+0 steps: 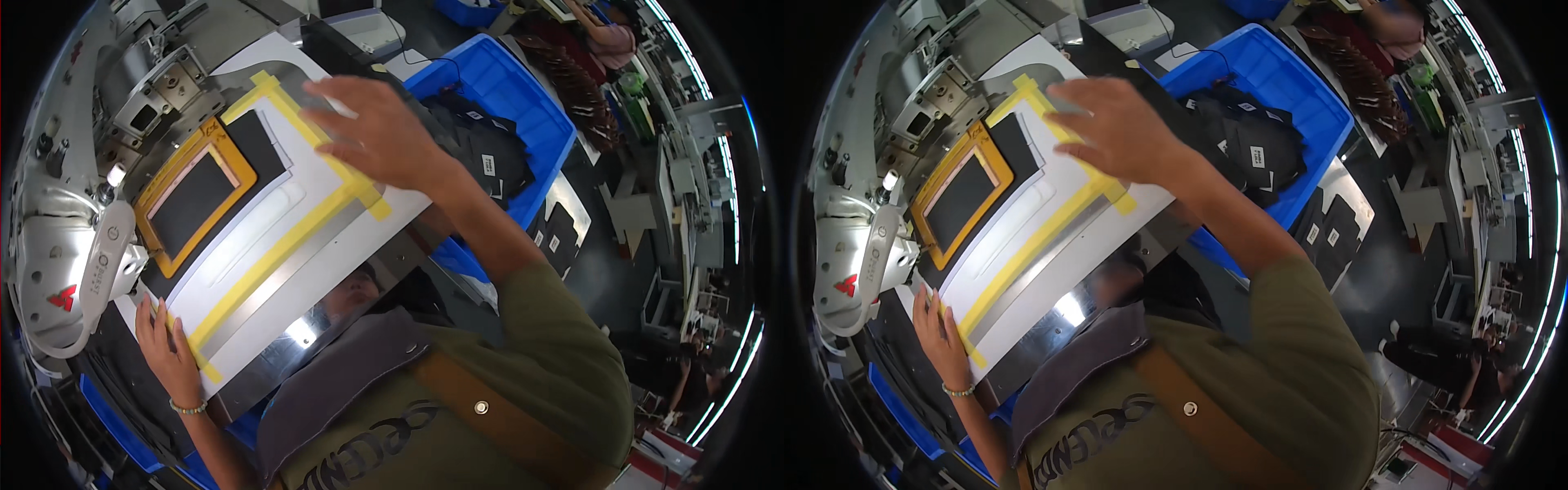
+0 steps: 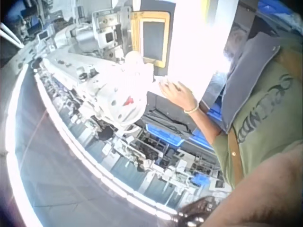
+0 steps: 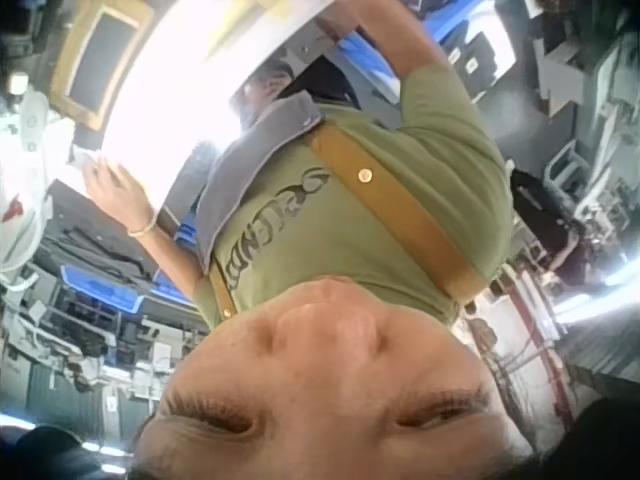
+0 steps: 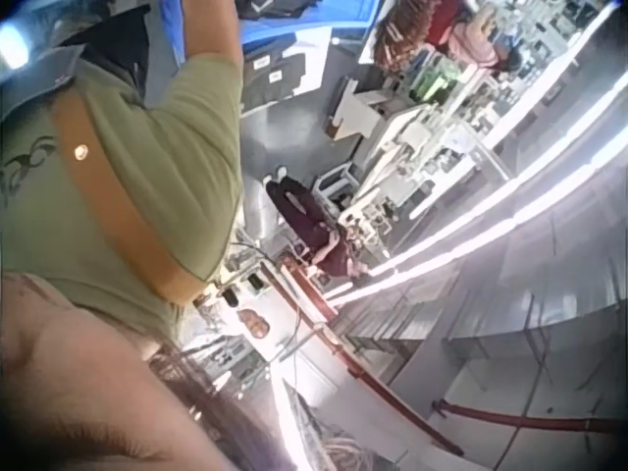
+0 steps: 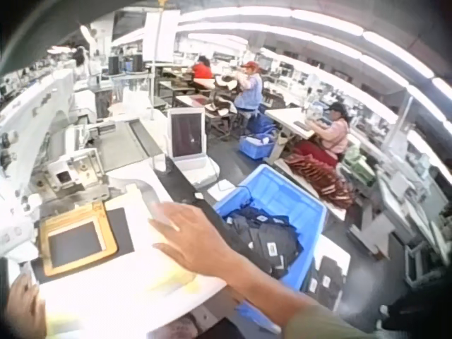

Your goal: The person uses an industrial sewing machine to attach white rectangular labels to black fabric pieces. They repeatedly pick up a fabric piece, place it under the machine's presser foot, sew the label, and then move the finished piece into a blue bin.

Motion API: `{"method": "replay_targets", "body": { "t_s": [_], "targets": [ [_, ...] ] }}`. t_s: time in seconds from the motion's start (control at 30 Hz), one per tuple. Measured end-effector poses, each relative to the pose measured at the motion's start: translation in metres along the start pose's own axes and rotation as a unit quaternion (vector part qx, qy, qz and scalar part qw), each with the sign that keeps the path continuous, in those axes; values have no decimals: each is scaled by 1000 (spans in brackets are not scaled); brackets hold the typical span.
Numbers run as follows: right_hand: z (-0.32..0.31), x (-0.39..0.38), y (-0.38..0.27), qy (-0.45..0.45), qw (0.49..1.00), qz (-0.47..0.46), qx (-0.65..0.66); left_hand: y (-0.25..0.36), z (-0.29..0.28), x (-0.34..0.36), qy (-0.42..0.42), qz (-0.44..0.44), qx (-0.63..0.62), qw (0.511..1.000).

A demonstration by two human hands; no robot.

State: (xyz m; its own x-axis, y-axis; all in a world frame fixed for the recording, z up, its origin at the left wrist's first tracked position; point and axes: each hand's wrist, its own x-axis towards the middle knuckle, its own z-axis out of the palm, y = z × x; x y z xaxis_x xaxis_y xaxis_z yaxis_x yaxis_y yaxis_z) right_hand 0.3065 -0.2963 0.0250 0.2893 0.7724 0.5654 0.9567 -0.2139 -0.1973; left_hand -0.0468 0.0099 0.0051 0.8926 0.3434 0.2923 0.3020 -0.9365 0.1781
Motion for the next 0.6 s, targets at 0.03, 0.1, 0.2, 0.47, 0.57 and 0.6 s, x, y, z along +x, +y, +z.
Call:
{"method": "replay_targets", "body": {
  "t_s": [0.03,0.1,0.2,0.47,0.57,0.6],
  "targets": [
    [-14,-4,15,59,997,55,-10,-1,1,1,1,2,-8,1000],
    [-38,-23,52,192,969,150,-36,-2,3,3,1,0,-20,1000],
    [-78,-77,108,60,915,371,-145,-6,5,4,-2,5,-23,1000],
    [-32,-254,200,-415,645,627,-134,-3,3,5,-11,-3,-30,999],
    [-28,-245,184,-352,684,622,-146,-7,2,0,-11,3,-21,1000],
    [-35,-235,171,-320,700,617,-162,-9,2,0,-10,9,-22,1000]
  ]
}}
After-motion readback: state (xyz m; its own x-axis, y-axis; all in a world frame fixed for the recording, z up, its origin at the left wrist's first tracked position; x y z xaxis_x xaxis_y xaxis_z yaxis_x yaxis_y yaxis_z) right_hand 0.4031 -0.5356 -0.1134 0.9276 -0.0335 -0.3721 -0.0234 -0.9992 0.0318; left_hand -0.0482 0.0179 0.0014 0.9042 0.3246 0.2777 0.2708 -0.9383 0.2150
